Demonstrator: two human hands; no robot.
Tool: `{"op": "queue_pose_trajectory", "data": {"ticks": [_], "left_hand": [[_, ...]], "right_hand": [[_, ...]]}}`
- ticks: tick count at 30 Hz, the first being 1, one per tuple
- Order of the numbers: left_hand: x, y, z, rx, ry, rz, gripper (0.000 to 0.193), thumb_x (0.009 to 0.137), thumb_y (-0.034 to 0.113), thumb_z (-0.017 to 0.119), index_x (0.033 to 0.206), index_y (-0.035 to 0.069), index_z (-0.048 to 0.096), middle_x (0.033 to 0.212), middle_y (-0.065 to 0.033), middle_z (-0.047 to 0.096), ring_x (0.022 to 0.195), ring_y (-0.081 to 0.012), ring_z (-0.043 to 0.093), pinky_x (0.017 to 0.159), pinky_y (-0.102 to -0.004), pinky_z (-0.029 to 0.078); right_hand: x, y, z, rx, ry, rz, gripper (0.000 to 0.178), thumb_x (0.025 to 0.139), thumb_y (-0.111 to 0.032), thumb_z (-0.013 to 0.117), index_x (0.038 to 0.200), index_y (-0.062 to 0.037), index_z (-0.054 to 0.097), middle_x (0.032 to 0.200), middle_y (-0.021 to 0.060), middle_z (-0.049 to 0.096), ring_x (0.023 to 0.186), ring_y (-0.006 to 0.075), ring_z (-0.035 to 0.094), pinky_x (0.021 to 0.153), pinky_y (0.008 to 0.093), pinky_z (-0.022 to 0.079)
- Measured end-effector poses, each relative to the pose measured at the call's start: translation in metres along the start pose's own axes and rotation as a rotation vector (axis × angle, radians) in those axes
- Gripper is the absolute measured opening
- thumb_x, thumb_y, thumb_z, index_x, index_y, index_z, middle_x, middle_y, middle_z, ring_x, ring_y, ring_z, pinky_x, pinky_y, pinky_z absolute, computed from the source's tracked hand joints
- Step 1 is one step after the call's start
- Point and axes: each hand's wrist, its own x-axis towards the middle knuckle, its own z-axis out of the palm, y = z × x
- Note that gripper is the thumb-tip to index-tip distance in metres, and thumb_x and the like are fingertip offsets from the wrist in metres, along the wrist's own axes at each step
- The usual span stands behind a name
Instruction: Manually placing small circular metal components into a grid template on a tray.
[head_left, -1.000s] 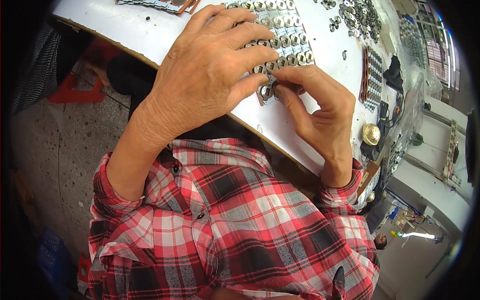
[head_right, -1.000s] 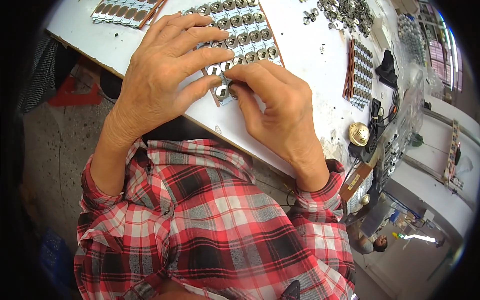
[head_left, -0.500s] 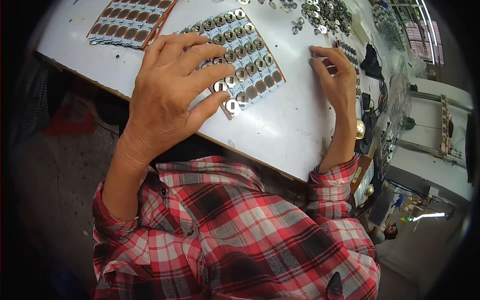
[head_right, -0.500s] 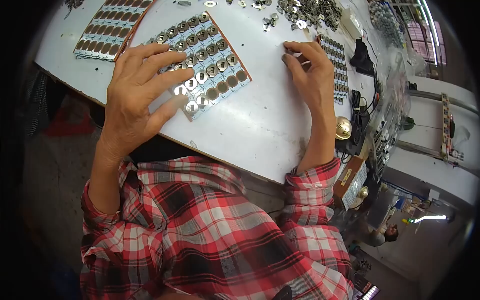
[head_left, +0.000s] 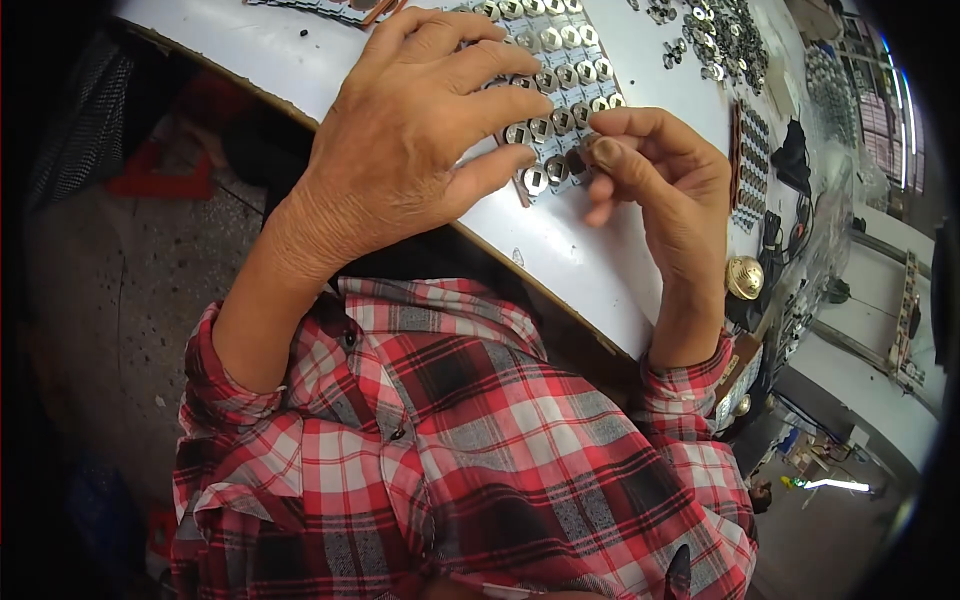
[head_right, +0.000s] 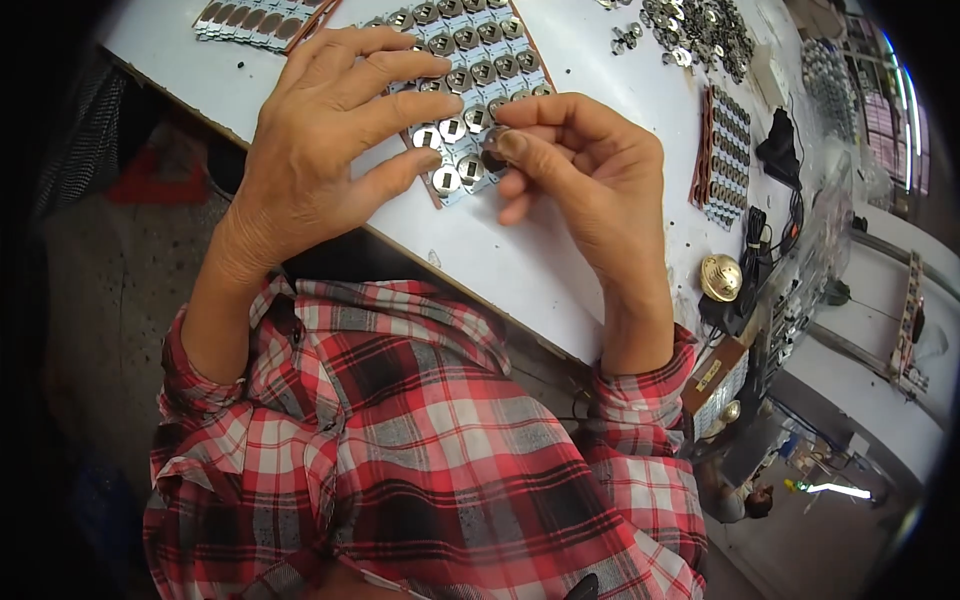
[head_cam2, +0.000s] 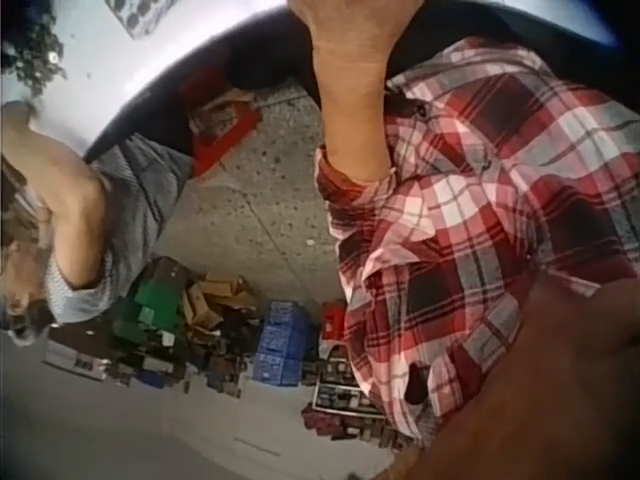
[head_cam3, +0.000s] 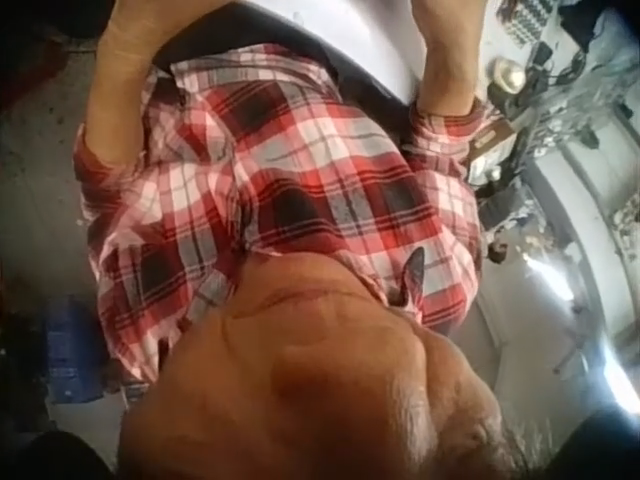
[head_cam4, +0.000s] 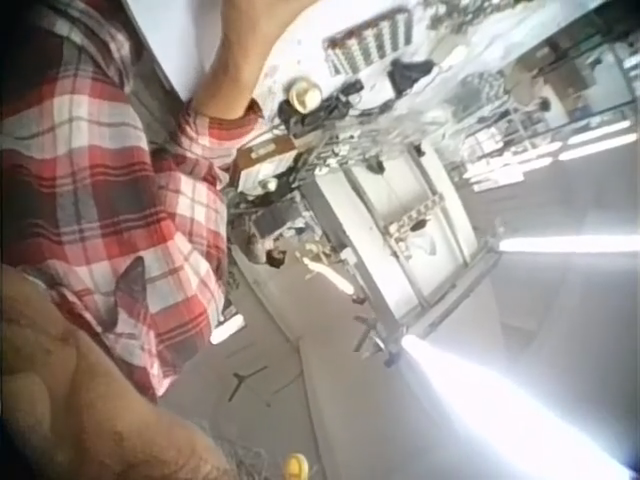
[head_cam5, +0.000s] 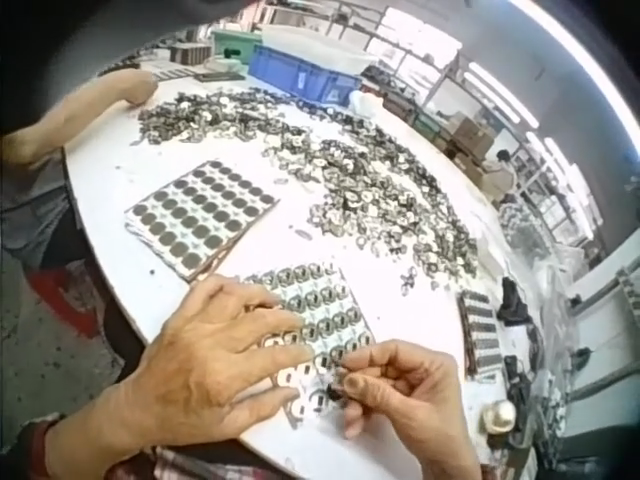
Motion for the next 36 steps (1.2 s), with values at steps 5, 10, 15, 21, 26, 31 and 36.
{"op": "queue_pose_trajectory", "data": {"ticks": [5,10,15,21,26,31,36], "left_hand": [[0.009,0.001,-0.02,-0.089,-0.105,-0.032,0.03,0.083,0.021,0.079,0.109,0.008,0.074,0.117,-0.0105,0.069,0.118,-0.0307,0.059,0.101,-0.0475,0.043],[0.012,-0.013,0.004,-0.035,-0.126,-0.024,0.03,0.083,0.023,0.08,0.108,0.009,0.074,0.117,-0.0104,0.069,0.117,-0.0308,0.059,0.1,-0.0471,0.043],[0.019,-0.05,0.075,-0.109,0.804,0.575,0.043,0.075,0.033,0.086,0.107,0.007,0.074,0.116,-0.0117,0.069,0.117,-0.0319,0.059,0.101,-0.0476,0.044],[0.017,-0.053,0.072,-0.03,0.815,0.576,0.049,0.071,0.036,0.088,0.107,0.006,0.074,0.116,-0.0125,0.068,0.117,-0.0323,0.059,0.101,-0.0482,0.043],[0.014,-0.011,0.007,-0.082,0.352,0.243,0.051,0.071,0.037,0.088,0.108,0.005,0.073,0.116,-0.0126,0.068,0.115,-0.0324,0.059,0.101,-0.0485,0.043],[0.01,0.005,-0.019,-0.15,-0.075,-0.105,0.05,0.072,0.038,0.087,0.107,0.004,0.073,0.116,-0.0122,0.067,0.115,-0.0319,0.057,0.101,-0.0484,0.043],[0.011,0.004,-0.017,-0.137,-0.088,-0.097,0.049,0.073,0.038,0.086,0.107,0.004,0.073,0.116,-0.0118,0.067,0.115,-0.0317,0.057,0.101,-0.0482,0.043]], "right_hand": [[-0.001,0.003,0.001,0.015,0.019,0.019,0.025,0.095,-0.001,0.07,0.118,0.0098,0.068,0.096,0.0161,0.075,0.07,0.0146,0.071,0.055,0.0263,0.061],[-0.004,0.003,0.001,-0.131,0.036,-0.063,0.018,0.095,0.001,0.069,0.113,0.0061,0.072,0.091,0.0094,0.074,0.068,0.0106,0.067,0.057,0.0238,0.058],[-0.007,0.009,-0.003,-0.304,-0.007,-0.155,0.017,0.092,0.005,0.065,0.107,0.0029,0.074,0.091,0.0041,0.073,0.075,0.0081,0.067,0.066,0.0214,0.055],[-0.004,0.005,-0.009,-0.484,-0.07,-0.326,0.019,0.093,0.008,0.064,0.109,0.0044,0.073,0.093,0.0033,0.071,0.076,0.0053,0.063,0.062,0.0193,0.049],[-0.006,0.005,-0.003,-0.482,-0.029,-0.261,0.018,0.092,0.009,0.064,0.106,0.0035,0.074,0.091,0.0013,0.069,0.076,0.0048,0.063,0.064,0.019,0.047],[-0.008,0.002,0.002,-0.459,0.015,-0.174,0.018,0.091,0.008,0.067,0.106,0.0021,0.075,0.093,0.0016,0.068,0.078,0.0056,0.062,0.066,0.0186,0.047],[-0.001,0.011,-0.003,-0.482,-0.035,-0.273,0.014,0.088,0.006,0.07,0.1,0.0019,0.076,0.089,0.0012,0.066,0.076,0.0055,0.061,0.067,0.0205,0.047]]}}
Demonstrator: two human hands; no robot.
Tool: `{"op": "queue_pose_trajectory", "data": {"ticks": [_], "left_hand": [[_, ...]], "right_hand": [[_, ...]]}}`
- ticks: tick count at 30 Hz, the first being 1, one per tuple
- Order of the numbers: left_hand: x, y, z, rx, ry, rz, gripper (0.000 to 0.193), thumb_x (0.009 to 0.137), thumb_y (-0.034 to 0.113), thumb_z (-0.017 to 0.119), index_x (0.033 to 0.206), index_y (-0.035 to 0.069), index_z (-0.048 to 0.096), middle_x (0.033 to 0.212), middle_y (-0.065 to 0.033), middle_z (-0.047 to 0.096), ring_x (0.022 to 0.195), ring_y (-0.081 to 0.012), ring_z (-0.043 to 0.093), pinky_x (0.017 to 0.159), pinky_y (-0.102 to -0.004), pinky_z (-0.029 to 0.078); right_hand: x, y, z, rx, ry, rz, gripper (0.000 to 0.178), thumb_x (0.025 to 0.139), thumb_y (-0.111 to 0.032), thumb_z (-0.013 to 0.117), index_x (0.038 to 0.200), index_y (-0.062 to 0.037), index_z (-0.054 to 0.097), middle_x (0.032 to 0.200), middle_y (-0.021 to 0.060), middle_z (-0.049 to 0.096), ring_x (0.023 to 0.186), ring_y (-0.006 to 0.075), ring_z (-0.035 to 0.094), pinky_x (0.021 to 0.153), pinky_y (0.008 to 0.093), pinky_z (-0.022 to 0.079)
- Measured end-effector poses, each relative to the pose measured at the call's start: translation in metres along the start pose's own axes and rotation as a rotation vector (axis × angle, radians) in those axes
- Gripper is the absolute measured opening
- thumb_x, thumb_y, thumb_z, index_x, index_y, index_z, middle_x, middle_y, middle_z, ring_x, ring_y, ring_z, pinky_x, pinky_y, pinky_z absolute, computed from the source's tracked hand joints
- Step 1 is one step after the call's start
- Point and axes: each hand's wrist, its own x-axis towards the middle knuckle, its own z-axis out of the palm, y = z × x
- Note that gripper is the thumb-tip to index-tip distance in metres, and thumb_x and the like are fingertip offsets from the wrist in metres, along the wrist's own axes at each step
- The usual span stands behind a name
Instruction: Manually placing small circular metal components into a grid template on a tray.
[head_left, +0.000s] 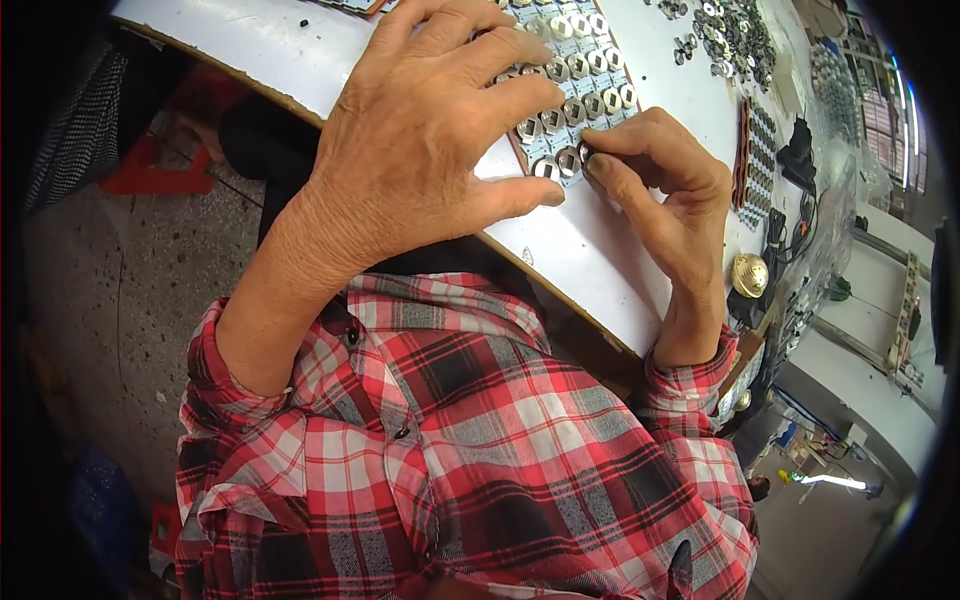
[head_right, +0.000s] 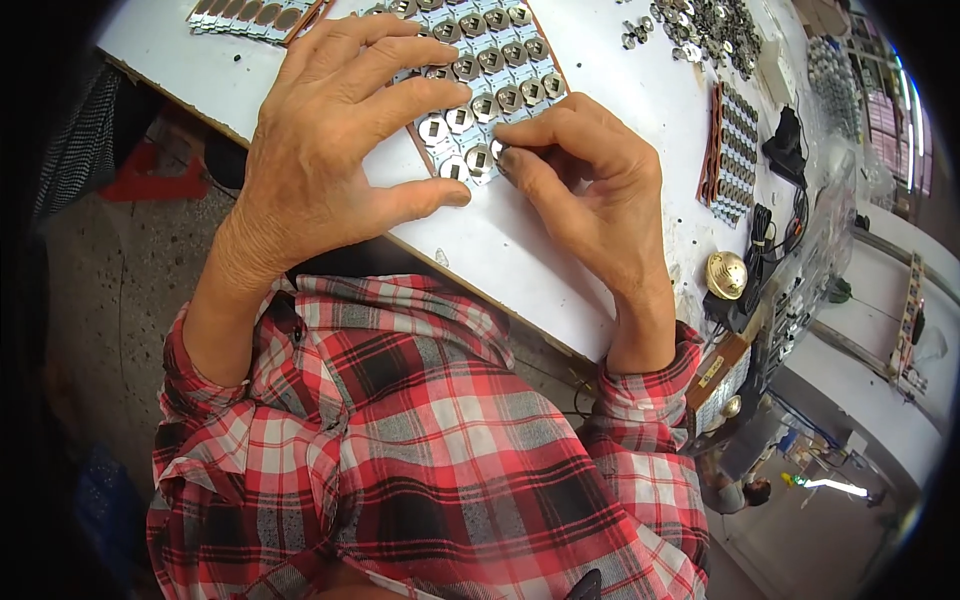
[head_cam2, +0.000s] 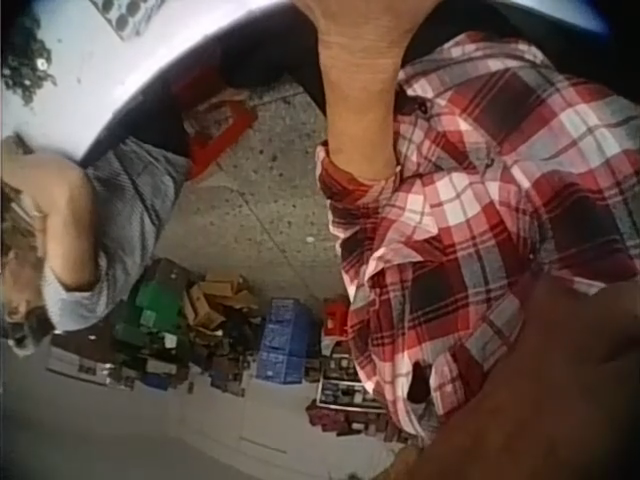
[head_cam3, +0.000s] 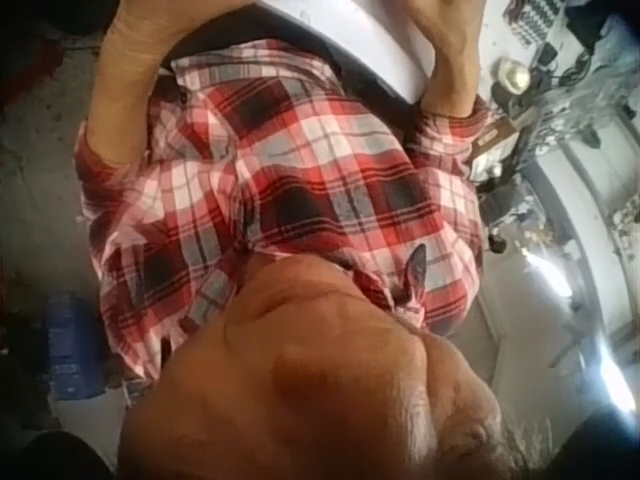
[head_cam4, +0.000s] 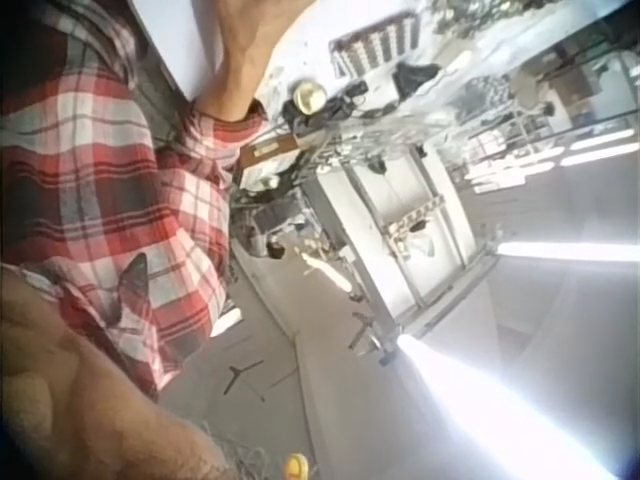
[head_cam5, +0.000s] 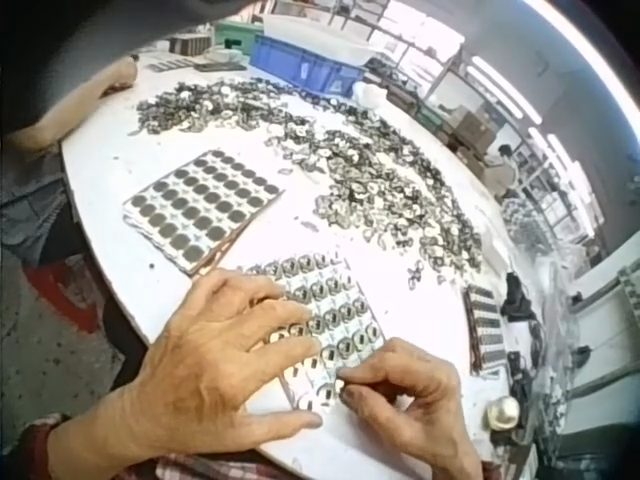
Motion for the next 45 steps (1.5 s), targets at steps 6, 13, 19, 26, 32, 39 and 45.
{"op": "queue_pose_trajectory", "data": {"ticks": [6,13,19,26,32,39,45], "left_hand": [[-0.004,0.001,0.001,-0.044,0.006,-0.018,0.05,0.074,0.038,0.086,0.107,0.004,0.073,0.116,-0.0122,0.067,0.117,-0.0318,0.057,0.102,-0.0486,0.042],[-0.007,-0.016,0.018,-0.082,0.023,0.012,0.051,0.074,0.038,0.086,0.108,0.003,0.072,0.116,-0.0136,0.066,0.12,-0.0328,0.056,0.103,-0.0494,0.042],[-0.007,-0.009,0.002,-0.089,0.024,0.024,0.053,0.073,0.037,0.086,0.11,0.002,0.072,0.118,-0.0144,0.066,0.12,-0.0333,0.056,0.104,-0.0502,0.042],[-0.014,-0.005,0.011,0.032,0.108,0.006,0.055,0.061,0.028,0.091,0.113,0.014,0.075,0.128,-0.0068,0.067,0.126,-0.0297,0.057,0.11,-0.0494,0.041],[-0.018,0.005,0.026,-0.085,0.161,0.17,0.039,0.068,0.021,0.086,0.102,0.009,0.071,0.105,-0.0068,0.066,0.101,-0.0282,0.063,0.095,-0.0475,0.046],[0.013,0.022,-0.001,-0.298,0.161,0.143,0.021,0.075,0.005,0.076,0.074,0.006,0.056,0.073,-0.0057,0.055,0.069,-0.0261,0.057,0.064,-0.0401,0.044],[0.083,-0.006,-0.064,0.017,0.349,0.38,0.018,0.069,0.0,0.079,0.083,0.003,0.067,0.072,-0.0069,0.058,0.065,-0.0274,0.058,0.063,-0.0389,0.045]], "right_hand": [[-0.005,-0.008,0.0,-0.066,-0.017,-0.012,0.018,0.088,0.007,0.07,0.104,0.0029,0.076,0.09,0.0038,0.066,0.076,0.0059,0.061,0.067,0.0204,0.047],[-0.016,-0.02,0.005,-0.185,0.072,-0.093,0.023,0.087,0.006,0.074,0.11,0.0023,0.075,0.092,0.004,0.067,0.076,0.0054,0.061,0.065,0.0199,0.047],[-0.008,-0.018,0.016,-0.303,-0.014,-0.198,0.027,0.082,0.006,0.077,0.109,0.0007,0.073,0.09,0.0033,0.064,0.07,0.0058,0.057,0.059,0.0202,0.042],[-0.005,-0.023,0.013,-0.082,0.0,-0.185,0.014,0.085,0.006,0.073,0.095,0.0021,0.065,0.088,0.0032,0.063,0.069,0.0054,0.056,0.06,0.0197,0.043],[-0.013,-0.016,0.016,0.521,0.088,0.113,0.011,0.092,0.005,0.068,0.101,0.0046,0.064,0.088,0.006,0.066,0.066,0.0089,0.06,0.057,0.0212,0.047],[-0.017,-0.024,0.01,0.774,0.128,0.096,0.025,0.095,0.004,0.067,0.12,0.0061,0.064,0.093,0.0075,0.069,0.074,0.012,0.065,0.06,0.024,0.052],[-0.019,0.003,0.009,0.418,0.123,0.093,0.017,0.093,0.001,0.072,0.11,0.0025,0.068,0.097,0.004,0.07,0.082,0.0078,0.064,0.074,0.0224,0.051]]}}
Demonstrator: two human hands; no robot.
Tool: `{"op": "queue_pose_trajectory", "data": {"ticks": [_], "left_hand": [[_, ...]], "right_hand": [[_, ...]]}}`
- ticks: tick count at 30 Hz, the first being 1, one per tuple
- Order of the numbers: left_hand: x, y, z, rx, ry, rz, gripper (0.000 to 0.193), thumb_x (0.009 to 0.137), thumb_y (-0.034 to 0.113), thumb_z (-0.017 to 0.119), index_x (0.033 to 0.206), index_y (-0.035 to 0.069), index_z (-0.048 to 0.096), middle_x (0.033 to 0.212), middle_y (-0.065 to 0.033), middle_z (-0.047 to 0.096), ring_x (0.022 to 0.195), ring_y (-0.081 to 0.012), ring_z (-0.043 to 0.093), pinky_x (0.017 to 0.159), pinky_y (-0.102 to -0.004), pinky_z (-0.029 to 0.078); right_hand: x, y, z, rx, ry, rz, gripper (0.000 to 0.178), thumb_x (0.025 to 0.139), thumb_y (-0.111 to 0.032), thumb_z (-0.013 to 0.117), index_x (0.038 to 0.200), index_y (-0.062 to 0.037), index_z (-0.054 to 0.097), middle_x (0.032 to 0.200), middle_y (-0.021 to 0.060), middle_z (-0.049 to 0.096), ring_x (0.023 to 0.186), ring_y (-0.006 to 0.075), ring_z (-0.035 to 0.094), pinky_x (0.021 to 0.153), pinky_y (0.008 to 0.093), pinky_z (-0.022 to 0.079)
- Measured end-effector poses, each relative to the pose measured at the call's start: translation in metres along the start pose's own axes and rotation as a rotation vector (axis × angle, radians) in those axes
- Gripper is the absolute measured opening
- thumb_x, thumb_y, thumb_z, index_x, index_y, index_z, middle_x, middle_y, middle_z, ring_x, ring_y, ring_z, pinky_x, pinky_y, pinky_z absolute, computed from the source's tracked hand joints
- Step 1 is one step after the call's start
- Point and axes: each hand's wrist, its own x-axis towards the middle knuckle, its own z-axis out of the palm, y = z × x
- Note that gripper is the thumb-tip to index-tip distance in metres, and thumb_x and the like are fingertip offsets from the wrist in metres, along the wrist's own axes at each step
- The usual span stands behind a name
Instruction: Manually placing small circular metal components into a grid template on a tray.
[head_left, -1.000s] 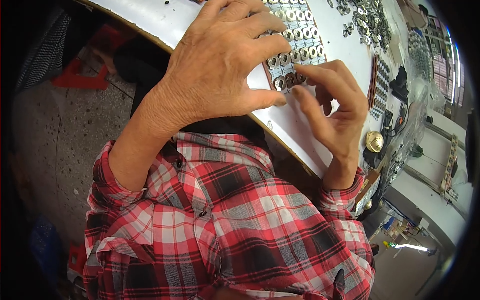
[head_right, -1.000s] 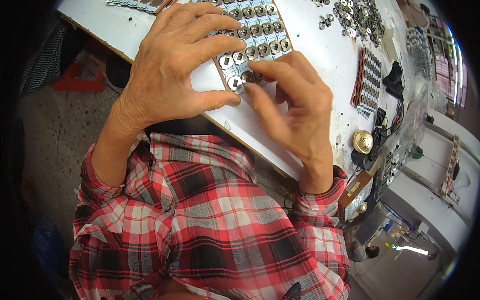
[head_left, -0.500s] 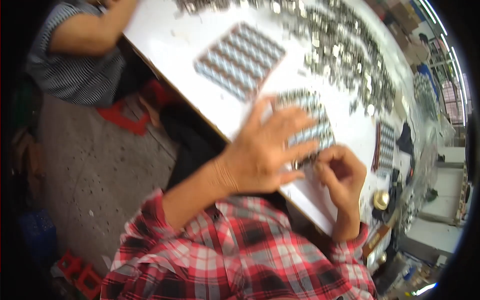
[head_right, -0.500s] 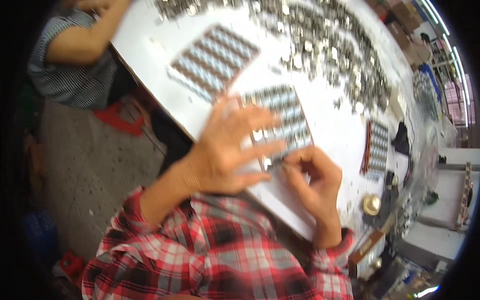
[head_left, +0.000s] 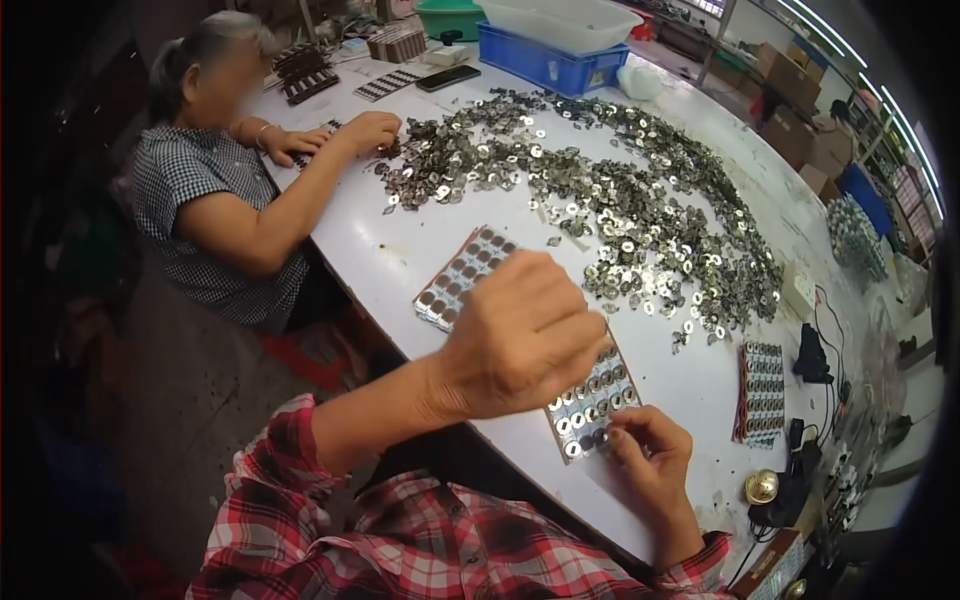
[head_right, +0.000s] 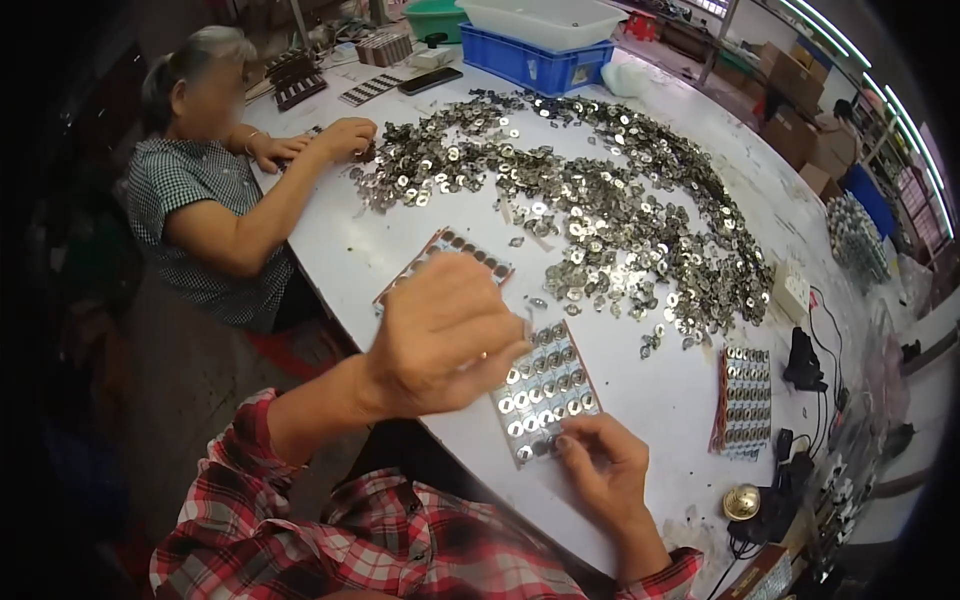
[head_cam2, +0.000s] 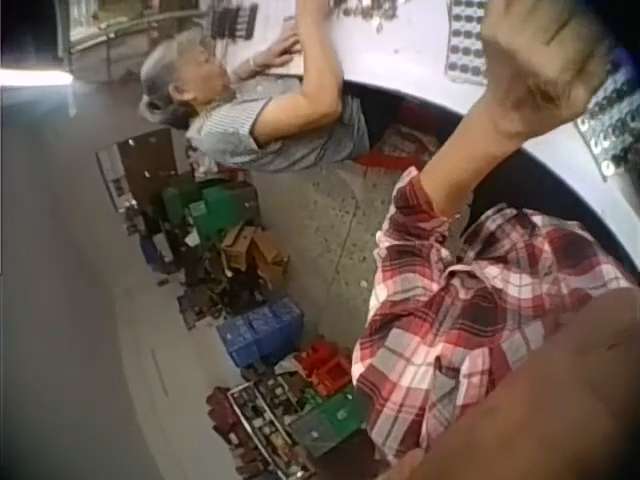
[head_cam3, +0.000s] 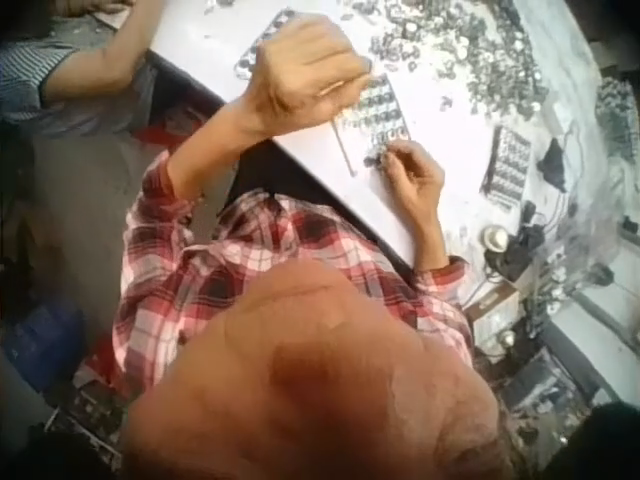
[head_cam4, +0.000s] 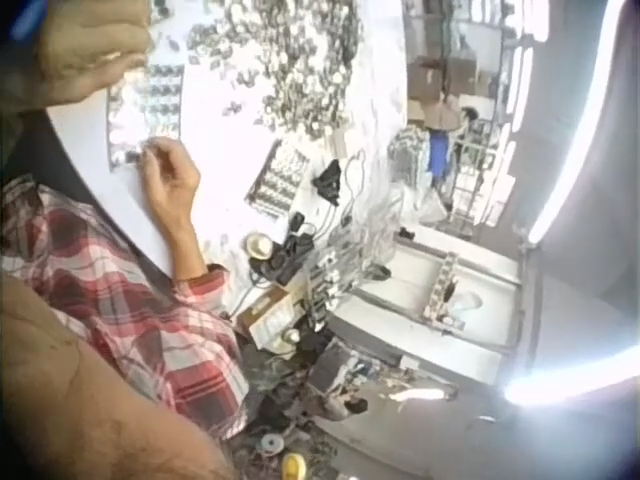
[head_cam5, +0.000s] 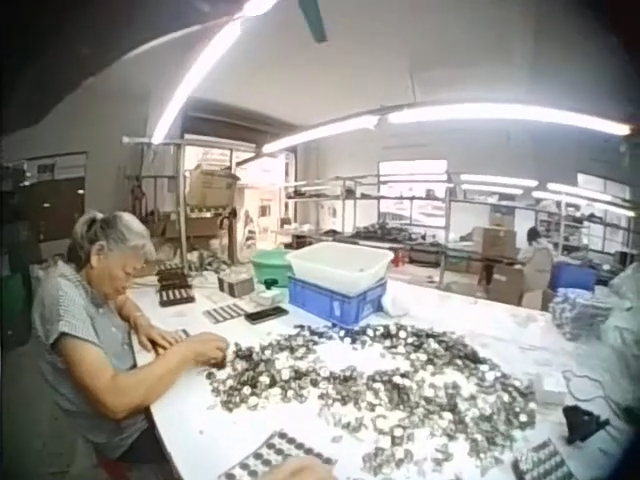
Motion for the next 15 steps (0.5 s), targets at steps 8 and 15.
{"op": "queue_pose_trajectory", "data": {"ticks": [8,15], "left_hand": [[-0.019,0.027,0.036,-0.462,-0.342,-0.24,0.009,0.08,0.005,0.072,0.08,0.009,0.064,0.076,-0.0064,0.061,0.063,-0.0258,0.06,0.057,-0.037,0.046],[-0.051,0.057,0.067,-0.605,-0.27,-0.433,0.008,0.082,-0.001,0.069,0.088,0.003,0.067,0.073,-0.0094,0.057,0.059,-0.0257,0.06,0.053,-0.0375,0.047]], "right_hand": [[0.015,-0.017,-0.002,0.575,0.045,0.118,0.02,0.101,-0.004,0.06,0.114,0.0096,0.069,0.102,0.015,0.069,0.074,0.0172,0.066,0.062,0.03,0.056],[0.011,-0.009,-0.02,0.598,-0.073,0.028,0.017,0.1,-0.003,0.063,0.109,0.0106,0.068,0.093,0.0166,0.07,0.068,0.0178,0.066,0.057,0.0287,0.056]]}}
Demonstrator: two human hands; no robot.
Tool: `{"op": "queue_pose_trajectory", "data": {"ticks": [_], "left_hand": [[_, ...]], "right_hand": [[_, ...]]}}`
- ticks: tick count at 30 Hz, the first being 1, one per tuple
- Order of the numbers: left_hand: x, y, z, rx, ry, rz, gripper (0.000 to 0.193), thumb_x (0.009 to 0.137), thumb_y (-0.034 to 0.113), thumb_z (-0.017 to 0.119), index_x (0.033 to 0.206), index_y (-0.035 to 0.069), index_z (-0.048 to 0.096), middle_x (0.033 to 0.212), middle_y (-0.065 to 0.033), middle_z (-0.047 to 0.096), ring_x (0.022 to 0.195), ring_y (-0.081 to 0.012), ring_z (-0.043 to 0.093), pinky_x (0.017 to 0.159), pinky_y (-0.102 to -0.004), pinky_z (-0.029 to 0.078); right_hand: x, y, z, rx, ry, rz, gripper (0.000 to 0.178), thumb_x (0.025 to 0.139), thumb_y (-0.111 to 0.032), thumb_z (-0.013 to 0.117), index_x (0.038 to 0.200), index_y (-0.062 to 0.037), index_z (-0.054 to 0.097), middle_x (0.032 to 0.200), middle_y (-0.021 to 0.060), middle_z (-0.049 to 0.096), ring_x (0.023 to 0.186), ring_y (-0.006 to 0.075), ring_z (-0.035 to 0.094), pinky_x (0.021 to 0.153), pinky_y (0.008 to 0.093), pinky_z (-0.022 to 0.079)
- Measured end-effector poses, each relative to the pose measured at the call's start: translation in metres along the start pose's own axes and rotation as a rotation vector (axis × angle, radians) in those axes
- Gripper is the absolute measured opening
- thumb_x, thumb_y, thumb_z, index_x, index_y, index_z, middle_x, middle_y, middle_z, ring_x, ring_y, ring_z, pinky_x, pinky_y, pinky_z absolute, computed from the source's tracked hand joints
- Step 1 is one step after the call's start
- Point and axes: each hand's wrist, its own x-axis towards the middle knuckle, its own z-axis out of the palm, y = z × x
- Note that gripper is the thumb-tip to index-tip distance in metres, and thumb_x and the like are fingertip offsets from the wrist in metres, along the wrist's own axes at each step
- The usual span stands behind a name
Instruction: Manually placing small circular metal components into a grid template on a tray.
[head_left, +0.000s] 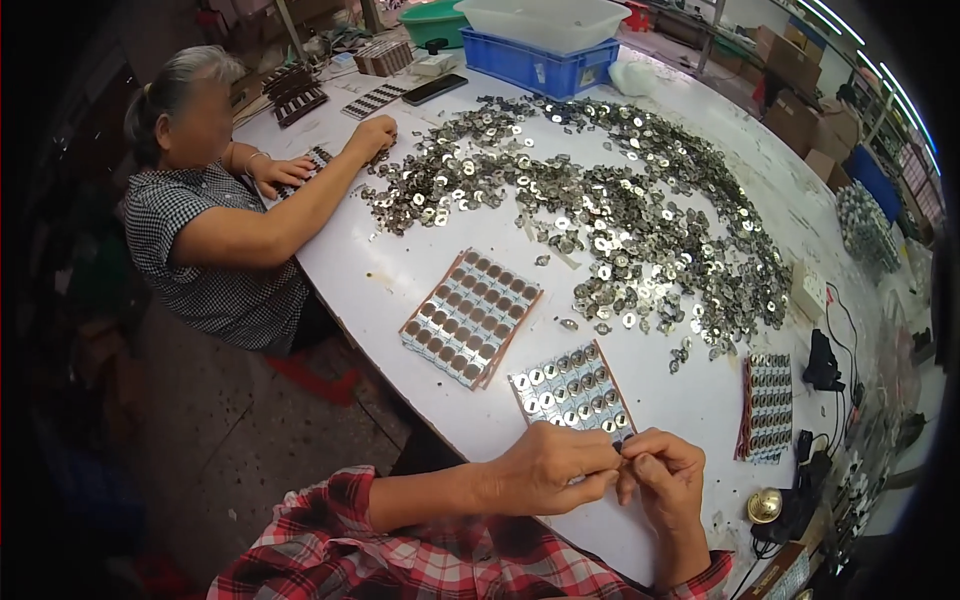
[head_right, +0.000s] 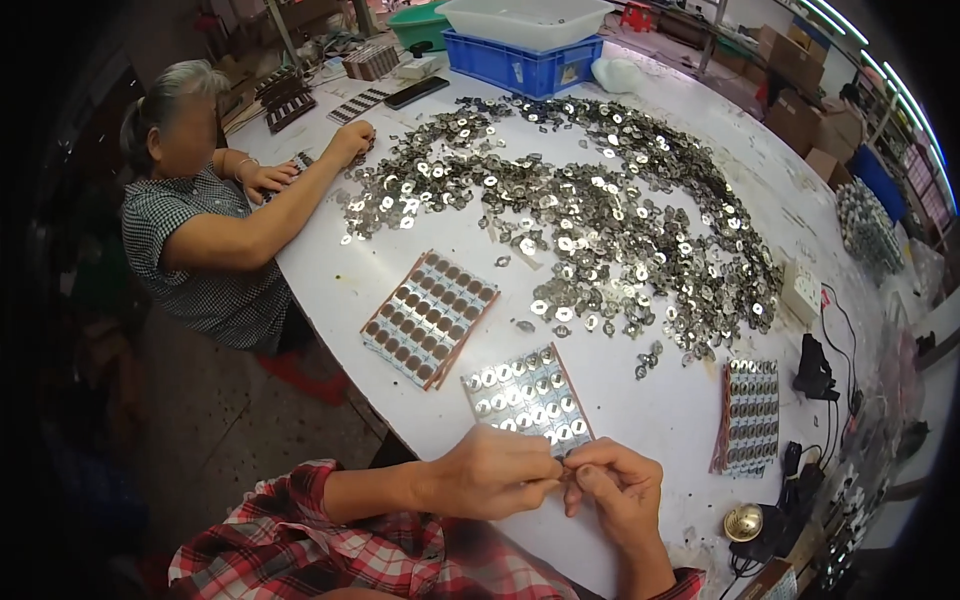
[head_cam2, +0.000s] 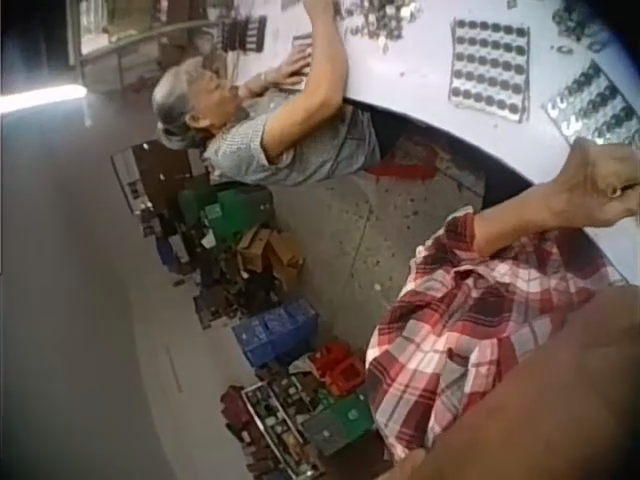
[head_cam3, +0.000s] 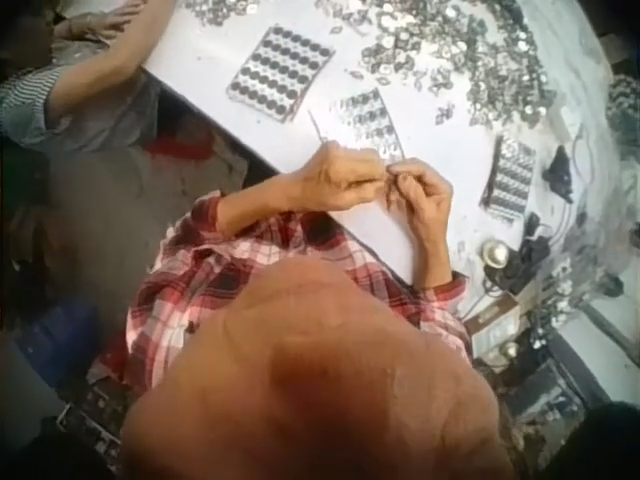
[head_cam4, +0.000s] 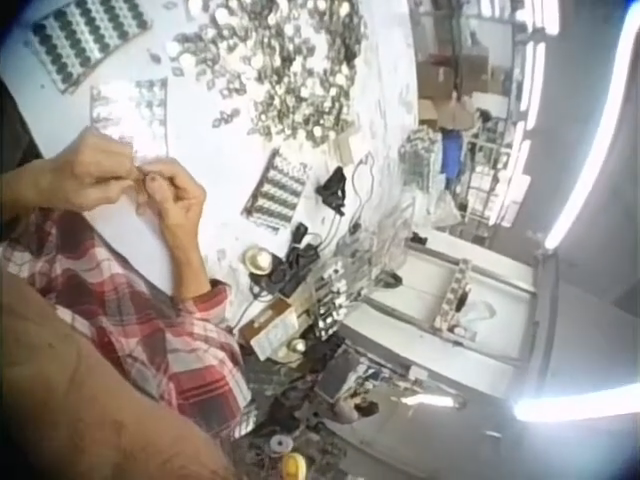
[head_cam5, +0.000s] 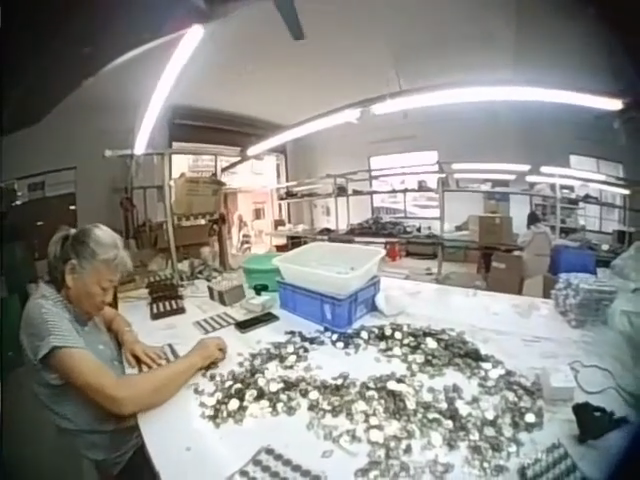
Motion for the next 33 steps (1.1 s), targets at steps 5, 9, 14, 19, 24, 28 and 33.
{"op": "queue_pose_trajectory", "data": {"ticks": [5,9,14,19,24,28,33], "left_hand": [[-0.02,0.004,0.001,-0.044,0.036,-0.049,0.007,0.083,0.0,0.07,0.088,0.001,0.066,0.072,-0.0103,0.059,0.058,-0.0241,0.06,0.052,-0.0358,0.046],[-0.025,0.0,0.002,-0.004,0.117,-0.067,0.008,0.081,0.0,0.071,0.079,0.003,0.063,0.065,-0.0103,0.052,0.052,-0.0255,0.054,0.049,-0.0377,0.043],[-0.03,0.004,0.003,0.06,0.24,-0.007,0.007,0.084,-0.001,0.069,0.081,0.002,0.064,0.067,-0.01,0.056,0.055,-0.0259,0.057,0.05,-0.0377,0.042],[-0.038,-0.008,0.009,0.013,0.253,-0.02,0.004,0.084,-0.004,0.068,0.086,0.0,0.066,0.068,-0.0078,0.057,0.053,-0.0189,0.054,0.049,-0.0331,0.04],[-0.053,-0.004,0.017,0.065,0.277,-0.015,0.003,0.084,-0.003,0.067,0.086,0.0,0.066,0.068,-0.0072,0.056,0.054,-0.0188,0.054,0.05,-0.0326,0.04],[-0.058,-0.002,0.021,0.058,0.301,-0.003,0.005,0.082,-0.003,0.065,0.084,0.001,0.065,0.067,-0.0069,0.055,0.055,-0.0186,0.054,0.05,-0.0328,0.041],[-0.059,-0.005,0.017,0.074,0.288,-0.022,0.006,0.08,-0.002,0.064,0.083,0.002,0.065,0.067,-0.0066,0.055,0.055,-0.0185,0.053,0.051,-0.0327,0.042]], "right_hand": [[-0.013,0.003,0.001,-0.086,0.016,0.129,0.014,0.097,-0.001,0.066,0.106,0.01,0.068,0.087,0.0144,0.07,0.068,0.0169,0.067,0.057,0.0292,0.057],[-0.007,0.014,0.009,-0.079,0.083,0.213,0.018,0.095,-0.008,0.07,0.1,0.0081,0.065,0.069,0.0105,0.064,0.054,0.0183,0.061,0.051,0.0311,0.051],[-0.002,0.006,0.02,-0.085,0.058,0.167,0.018,0.097,-0.009,0.069,0.104,0.0075,0.067,0.076,0.0106,0.067,0.055,0.0139,0.059,0.051,0.0273,0.051],[0.01,0.006,0.016,0.053,0.065,0.236,0.018,0.096,-0.005,0.068,0.109,0.0076,0.069,0.075,0.0098,0.067,0.056,0.0126,0.06,0.051,0.0256,0.051],[-0.002,0.014,0.022,-0.178,-0.035,0.109,0.017,0.099,-0.004,0.062,0.109,0.0095,0.066,0.095,0.0133,0.067,0.063,0.0086,0.055,0.048,0.0236,0.05],[-0.01,0.013,0.032,-0.284,0.015,0.01,0.016,0.097,-0.001,0.066,0.109,0.0091,0.068,0.09,0.012,0.07,0.063,0.0108,0.06,0.053,0.0248,0.054],[-0.006,0.014,0.022,-0.259,-0.056,0.016,0.019,0.094,0.002,0.065,0.112,0.0097,0.066,0.101,0.0165,0.068,0.064,0.0101,0.058,0.051,0.0253,0.055]]}}
